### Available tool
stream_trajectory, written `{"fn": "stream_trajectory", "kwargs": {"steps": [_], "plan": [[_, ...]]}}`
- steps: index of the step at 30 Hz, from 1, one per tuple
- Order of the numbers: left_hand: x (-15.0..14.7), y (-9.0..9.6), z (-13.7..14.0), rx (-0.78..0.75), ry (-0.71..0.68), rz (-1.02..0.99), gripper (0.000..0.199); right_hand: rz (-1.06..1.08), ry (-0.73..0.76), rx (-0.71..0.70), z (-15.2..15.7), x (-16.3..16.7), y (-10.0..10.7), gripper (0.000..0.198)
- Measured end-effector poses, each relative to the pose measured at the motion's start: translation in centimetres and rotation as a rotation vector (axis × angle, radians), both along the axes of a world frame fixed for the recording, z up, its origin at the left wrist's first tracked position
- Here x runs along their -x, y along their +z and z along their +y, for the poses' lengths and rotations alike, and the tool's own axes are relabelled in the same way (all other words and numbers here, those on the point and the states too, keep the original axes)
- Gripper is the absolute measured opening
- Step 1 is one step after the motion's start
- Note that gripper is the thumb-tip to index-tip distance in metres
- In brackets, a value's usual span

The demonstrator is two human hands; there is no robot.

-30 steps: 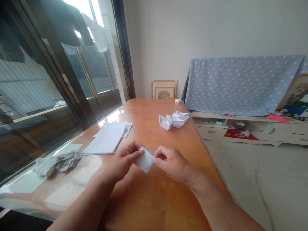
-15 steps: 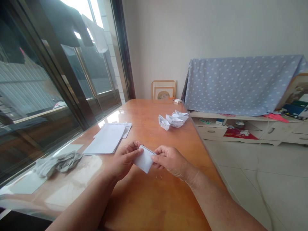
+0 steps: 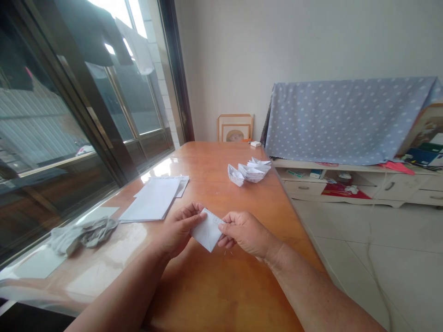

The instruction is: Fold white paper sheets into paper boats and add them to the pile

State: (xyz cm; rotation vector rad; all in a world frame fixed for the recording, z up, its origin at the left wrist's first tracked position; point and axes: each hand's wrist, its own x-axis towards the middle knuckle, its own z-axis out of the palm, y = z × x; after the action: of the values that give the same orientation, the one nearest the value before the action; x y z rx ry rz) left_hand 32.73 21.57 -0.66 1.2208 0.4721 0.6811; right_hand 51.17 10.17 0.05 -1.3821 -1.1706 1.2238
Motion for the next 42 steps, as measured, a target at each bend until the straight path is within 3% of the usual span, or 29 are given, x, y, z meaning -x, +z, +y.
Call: {"fn": "stream_trajectory", "kwargs": {"steps": [4,12,19,25,28,32,39,42], "plan": [[0.0,-0.3,0.1,-0.02,0.004,0.017,0.027,-0.033,0.0,0.021,0.1,-0.1,-0.2,0.036],[-0.3,-0.7,-0.3,-0.097,-0.025,0.146,0.028,-0.276,-0.102,-0.136,0.7,0.6,-1.3,0.025],[-0.4,-1.9,-0.2,-0.301,0.056,0.359,0.027,-0.605,-0.071,-0.05,1.0,0.3,-2.9,0.021],[-0.7,-3.0,0.3,-0.54,0.076,0.509,0.026,-0.886,-0.145,-0.132,0.6,1.1,-2.1,0.007],[-0.9,-3.8,0.6,-0.644,0.083,0.554,0.025,-0.896,-0.068,-0.219,0.3,1.8,-1.6,0.007],[-1.1,-4.5,1.0,-0.738,0.091,0.571,0.026,-0.938,0.08,-0.219,0.1,2.4,-1.7,0.008],[0.3,-2.0,1.7,-0.747,0.221,0.636,0.019,-0.989,0.143,-0.187,-0.1,2.5,-1.6,0.014],[1.6,-0.9,2.0,-0.678,0.109,0.699,0.017,-0.988,0.153,-0.183,-0.1,2.6,-1.4,0.016]]}}
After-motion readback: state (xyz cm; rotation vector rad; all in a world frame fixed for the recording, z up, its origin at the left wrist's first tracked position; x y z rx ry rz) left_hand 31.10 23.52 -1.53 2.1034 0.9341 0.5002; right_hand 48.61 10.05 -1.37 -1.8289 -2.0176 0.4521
